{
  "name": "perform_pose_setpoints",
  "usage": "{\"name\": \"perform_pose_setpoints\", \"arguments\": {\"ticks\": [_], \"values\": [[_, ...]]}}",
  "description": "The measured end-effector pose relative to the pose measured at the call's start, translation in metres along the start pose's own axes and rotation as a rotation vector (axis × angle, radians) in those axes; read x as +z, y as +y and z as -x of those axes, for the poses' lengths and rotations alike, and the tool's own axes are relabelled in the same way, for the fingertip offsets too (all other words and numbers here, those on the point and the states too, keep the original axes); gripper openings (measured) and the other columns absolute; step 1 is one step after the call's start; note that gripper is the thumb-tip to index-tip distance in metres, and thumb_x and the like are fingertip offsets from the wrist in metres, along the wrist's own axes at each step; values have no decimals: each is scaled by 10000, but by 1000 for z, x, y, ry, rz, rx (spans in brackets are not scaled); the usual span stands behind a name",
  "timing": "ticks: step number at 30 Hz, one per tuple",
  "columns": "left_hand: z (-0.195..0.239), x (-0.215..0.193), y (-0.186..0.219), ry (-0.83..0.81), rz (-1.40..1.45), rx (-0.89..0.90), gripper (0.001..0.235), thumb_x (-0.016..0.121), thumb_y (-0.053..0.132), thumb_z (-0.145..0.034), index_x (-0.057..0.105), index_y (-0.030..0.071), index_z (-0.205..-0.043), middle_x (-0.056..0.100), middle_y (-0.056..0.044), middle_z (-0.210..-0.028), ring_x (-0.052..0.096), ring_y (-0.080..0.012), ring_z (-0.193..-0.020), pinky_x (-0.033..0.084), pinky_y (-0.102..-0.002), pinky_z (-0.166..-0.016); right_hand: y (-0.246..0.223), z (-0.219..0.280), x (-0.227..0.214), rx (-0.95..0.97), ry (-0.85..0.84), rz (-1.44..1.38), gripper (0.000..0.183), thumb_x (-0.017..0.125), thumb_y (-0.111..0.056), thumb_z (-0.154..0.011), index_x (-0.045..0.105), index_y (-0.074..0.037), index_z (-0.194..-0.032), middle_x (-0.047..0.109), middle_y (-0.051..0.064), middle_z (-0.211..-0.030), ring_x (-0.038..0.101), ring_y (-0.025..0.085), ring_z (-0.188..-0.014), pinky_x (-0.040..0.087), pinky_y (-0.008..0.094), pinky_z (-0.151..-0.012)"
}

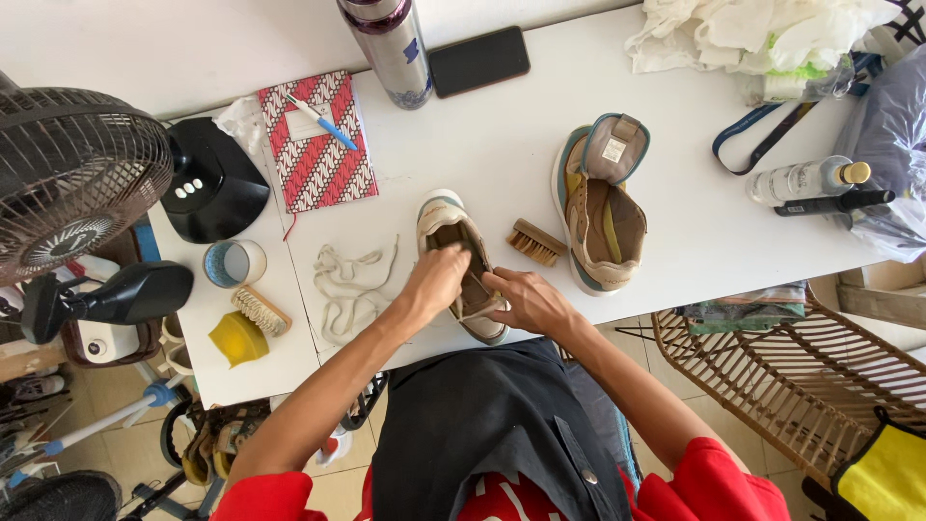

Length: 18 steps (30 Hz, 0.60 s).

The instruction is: The person threads a white shoelace through the eyelets of a beige sneaker on a white table. They pull the lace through multiple eyelets and adjust the ends to even the length.

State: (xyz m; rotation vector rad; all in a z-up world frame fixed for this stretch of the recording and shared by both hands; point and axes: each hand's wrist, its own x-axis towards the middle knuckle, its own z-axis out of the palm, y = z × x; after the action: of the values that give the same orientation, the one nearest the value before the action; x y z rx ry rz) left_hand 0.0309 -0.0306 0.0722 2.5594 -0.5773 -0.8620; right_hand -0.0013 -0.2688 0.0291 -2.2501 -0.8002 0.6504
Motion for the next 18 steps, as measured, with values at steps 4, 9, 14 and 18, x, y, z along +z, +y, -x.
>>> {"name": "perform_pose_setpoints", "arguments": {"ticks": [4, 9, 14, 18], "values": [[13, 1, -10, 43, 20, -1, 460, 731, -117, -899, 651, -44, -1347, 673, -280, -1418, 800, -474, -958, 691, -555, -829, 6, 3, -15, -31, -6, -1, 443, 807, -468, -951, 611, -202, -1248, 636, 97, -1017, 756, 430, -973, 624, 535, -810], [47, -8, -14, 287, -84, 123, 158, 583, 168, -1155, 647, 88, -1035, 622, -62, -983, 675, -298, -1056, 564, -428, -955, 10, 3, -26, -27, -55, -83, 437, 834, -533, -958, 633, -192, -1143, 679, 76, -1054, 770, 374, -1005, 630, 480, -850], [57, 18, -33, 346, -6, 136, 168, 618, 152, -1121, 650, 94, -967, 644, -76, -924, 676, -320, -994, 566, -435, -893, 17, 3, -23, -40, -106, -102, 468, 839, -517, -956, 644, -174, -1209, 696, 107, -1079, 764, 390, -1049, 638, 490, -871], [59, -23, -12, 252, 7, 235, 150, 770, 196, -1005, 697, 130, -891, 722, -42, -918, 697, -279, -1137, 527, -445, -1084, 2, 7, -30, -228, 126, -21, 313, 773, -439, -1022, 674, -175, -1156, 656, 89, -998, 740, 378, -940, 624, 509, -800]]}}
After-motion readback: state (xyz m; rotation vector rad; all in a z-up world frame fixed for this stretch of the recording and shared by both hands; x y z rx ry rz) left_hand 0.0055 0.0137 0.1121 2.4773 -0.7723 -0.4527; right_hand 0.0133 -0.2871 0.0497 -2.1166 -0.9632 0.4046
